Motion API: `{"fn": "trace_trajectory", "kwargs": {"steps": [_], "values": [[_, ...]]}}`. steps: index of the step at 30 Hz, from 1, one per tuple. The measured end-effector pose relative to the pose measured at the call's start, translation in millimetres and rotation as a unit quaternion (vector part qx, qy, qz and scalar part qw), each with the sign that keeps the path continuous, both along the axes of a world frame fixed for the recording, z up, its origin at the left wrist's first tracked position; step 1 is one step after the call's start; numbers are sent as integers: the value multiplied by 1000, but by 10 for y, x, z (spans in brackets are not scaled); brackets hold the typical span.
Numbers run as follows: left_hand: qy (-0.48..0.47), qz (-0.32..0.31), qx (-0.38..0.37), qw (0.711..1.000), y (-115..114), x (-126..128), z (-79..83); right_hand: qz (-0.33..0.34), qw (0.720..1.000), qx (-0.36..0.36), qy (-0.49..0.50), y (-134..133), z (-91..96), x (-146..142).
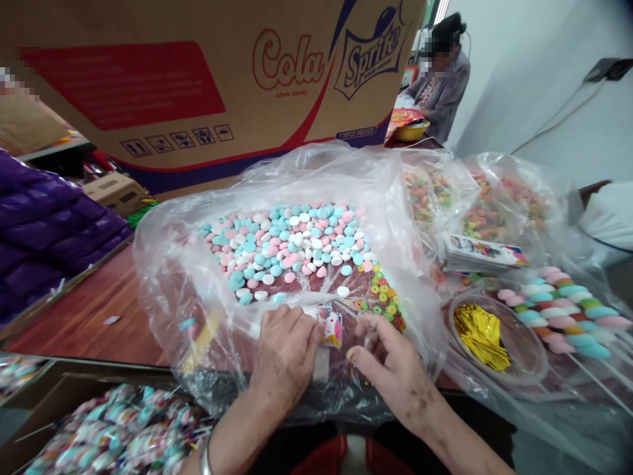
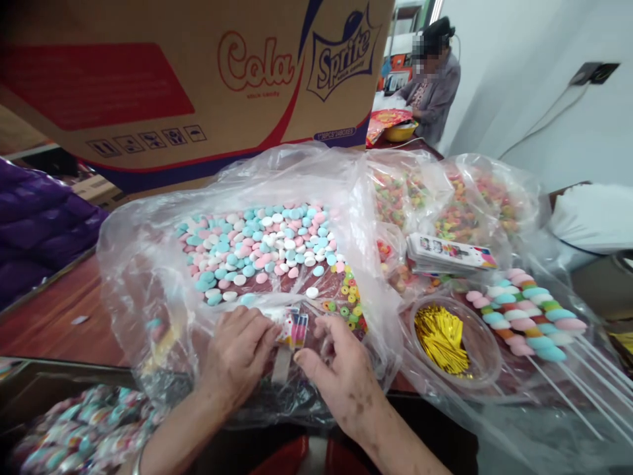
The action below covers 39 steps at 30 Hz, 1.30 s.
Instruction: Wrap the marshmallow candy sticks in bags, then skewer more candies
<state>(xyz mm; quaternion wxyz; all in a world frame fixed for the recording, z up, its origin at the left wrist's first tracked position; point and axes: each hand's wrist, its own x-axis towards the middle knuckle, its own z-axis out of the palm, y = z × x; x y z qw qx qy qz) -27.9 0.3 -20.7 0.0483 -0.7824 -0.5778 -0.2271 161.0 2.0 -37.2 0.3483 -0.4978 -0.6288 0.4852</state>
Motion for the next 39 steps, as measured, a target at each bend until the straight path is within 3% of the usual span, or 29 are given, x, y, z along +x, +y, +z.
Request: {"fn": "trace_trajectory", "kwargs": {"steps": [8, 10, 14, 16, 18, 20, 22, 28, 31, 33, 36, 39], "values": [[-31, -43, 102, 993, -30, 293, 121, -18, 993, 108, -35, 156, 78, 101], [-31, -62, 89, 994, 7, 302, 176, -3, 990, 134, -51, 171, 109, 172], [-88, -112, -130, 981, 98, 298, 295, 41, 984, 164, -64, 183, 181, 271], [-171, -111, -272, 940, 145, 282, 331, 48, 984, 157, -62, 179, 215, 302], [-266, -107, -389, 876, 186, 259, 343, 57, 984, 153, -64, 170, 241, 326], [-330, -115, -453, 820, 213, 245, 339, 57, 982, 164, -75, 161, 253, 345], [-345, -135, -468, 802, 221, 250, 332, 48, 976, 191, -90, 157, 247, 356], [-369, -149, -430, 810, 191, 317, 300, 2, 961, 256, -106, 180, 182, 370], [-347, -153, -397, 836, 194, 304, 261, -2, 959, 264, -105, 192, 184, 370], [-314, -149, -392, 852, 194, 286, 244, 0, 958, 268, -104, 185, 215, 373], [-302, -146, -400, 853, 177, 267, 232, 5, 960, 266, -88, 145, 300, 413], [-302, -148, -355, 872, 166, 240, 183, -38, 955, 282, -78, 110, 371, 566]]}}
